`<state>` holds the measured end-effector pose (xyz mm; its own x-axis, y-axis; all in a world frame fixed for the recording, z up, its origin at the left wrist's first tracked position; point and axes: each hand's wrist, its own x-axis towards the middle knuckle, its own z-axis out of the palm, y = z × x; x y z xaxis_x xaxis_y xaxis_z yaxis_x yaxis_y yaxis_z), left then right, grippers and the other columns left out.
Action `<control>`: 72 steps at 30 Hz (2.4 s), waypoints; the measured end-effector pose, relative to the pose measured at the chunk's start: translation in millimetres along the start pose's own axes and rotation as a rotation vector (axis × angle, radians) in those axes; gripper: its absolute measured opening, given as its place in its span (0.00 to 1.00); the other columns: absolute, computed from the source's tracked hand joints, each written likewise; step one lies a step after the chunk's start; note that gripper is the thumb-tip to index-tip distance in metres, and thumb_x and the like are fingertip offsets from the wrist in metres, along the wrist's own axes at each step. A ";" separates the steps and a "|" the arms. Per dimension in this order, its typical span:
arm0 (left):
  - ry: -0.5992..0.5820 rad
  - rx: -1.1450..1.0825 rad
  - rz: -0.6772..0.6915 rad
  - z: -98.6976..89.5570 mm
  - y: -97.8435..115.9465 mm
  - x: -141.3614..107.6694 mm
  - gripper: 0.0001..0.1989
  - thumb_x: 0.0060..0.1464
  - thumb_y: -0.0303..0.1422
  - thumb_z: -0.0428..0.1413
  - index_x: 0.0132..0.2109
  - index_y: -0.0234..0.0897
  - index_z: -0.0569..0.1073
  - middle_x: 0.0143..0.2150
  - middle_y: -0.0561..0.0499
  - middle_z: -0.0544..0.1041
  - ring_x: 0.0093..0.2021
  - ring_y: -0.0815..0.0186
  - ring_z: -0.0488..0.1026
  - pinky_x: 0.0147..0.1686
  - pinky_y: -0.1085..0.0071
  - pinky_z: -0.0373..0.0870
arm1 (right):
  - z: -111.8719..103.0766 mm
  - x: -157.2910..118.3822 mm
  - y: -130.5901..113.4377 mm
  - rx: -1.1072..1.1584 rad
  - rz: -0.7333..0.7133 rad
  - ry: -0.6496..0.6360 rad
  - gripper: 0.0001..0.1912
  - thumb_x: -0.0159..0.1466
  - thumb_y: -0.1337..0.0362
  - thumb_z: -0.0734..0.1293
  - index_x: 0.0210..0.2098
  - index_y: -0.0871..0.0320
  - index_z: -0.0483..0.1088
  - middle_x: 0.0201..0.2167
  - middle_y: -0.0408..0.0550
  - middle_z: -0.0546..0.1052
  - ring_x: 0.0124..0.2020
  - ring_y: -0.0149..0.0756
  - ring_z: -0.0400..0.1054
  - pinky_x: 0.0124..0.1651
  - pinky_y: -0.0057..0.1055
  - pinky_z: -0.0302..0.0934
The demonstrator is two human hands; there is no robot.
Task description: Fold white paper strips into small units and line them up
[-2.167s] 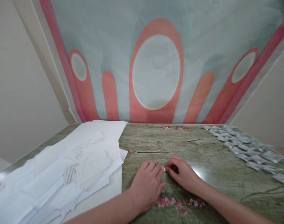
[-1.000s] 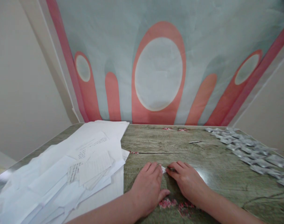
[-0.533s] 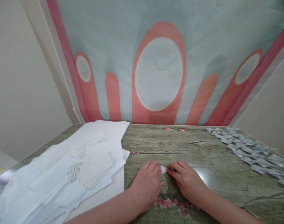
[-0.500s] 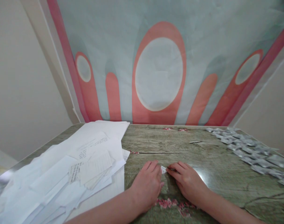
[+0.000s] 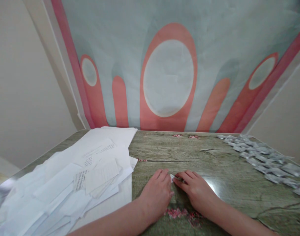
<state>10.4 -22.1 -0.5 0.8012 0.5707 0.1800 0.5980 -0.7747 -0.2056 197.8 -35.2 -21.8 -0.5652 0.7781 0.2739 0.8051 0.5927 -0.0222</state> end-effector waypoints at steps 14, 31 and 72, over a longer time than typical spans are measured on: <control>0.011 0.001 0.006 1.1 -1.1 1.6 0.17 0.58 0.35 0.48 0.48 0.27 0.70 0.47 0.40 0.71 0.54 0.56 0.60 0.55 0.61 0.50 | -1.6 -1.5 0.0 -0.129 0.024 0.003 0.17 0.57 0.73 0.64 0.46 0.57 0.68 0.42 0.48 0.72 0.41 0.39 0.63 0.41 0.35 0.56; -0.003 -0.188 -0.017 -6.8 -13.1 8.1 0.09 0.56 0.30 0.50 0.43 0.33 0.70 0.38 0.47 0.71 0.46 0.61 0.64 0.47 0.65 0.61 | 5.9 -7.2 3.3 -0.075 0.046 0.082 0.16 0.56 0.77 0.61 0.42 0.60 0.71 0.41 0.49 0.73 0.41 0.38 0.64 0.42 0.33 0.58; 0.127 -0.612 -0.094 10.6 -25.2 7.7 0.08 0.57 0.32 0.51 0.43 0.40 0.72 0.39 0.53 0.76 0.40 0.66 0.69 0.42 0.71 0.63 | 2.2 0.7 7.9 0.658 0.182 0.211 0.09 0.63 0.66 0.61 0.38 0.52 0.73 0.31 0.44 0.74 0.34 0.34 0.68 0.38 0.29 0.62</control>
<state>1.7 4.7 -4.2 0.7146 0.6363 0.2907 0.5149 -0.7597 0.3971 203.3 -29.5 -23.9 -0.3320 0.8591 0.3894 0.5706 0.5117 -0.6424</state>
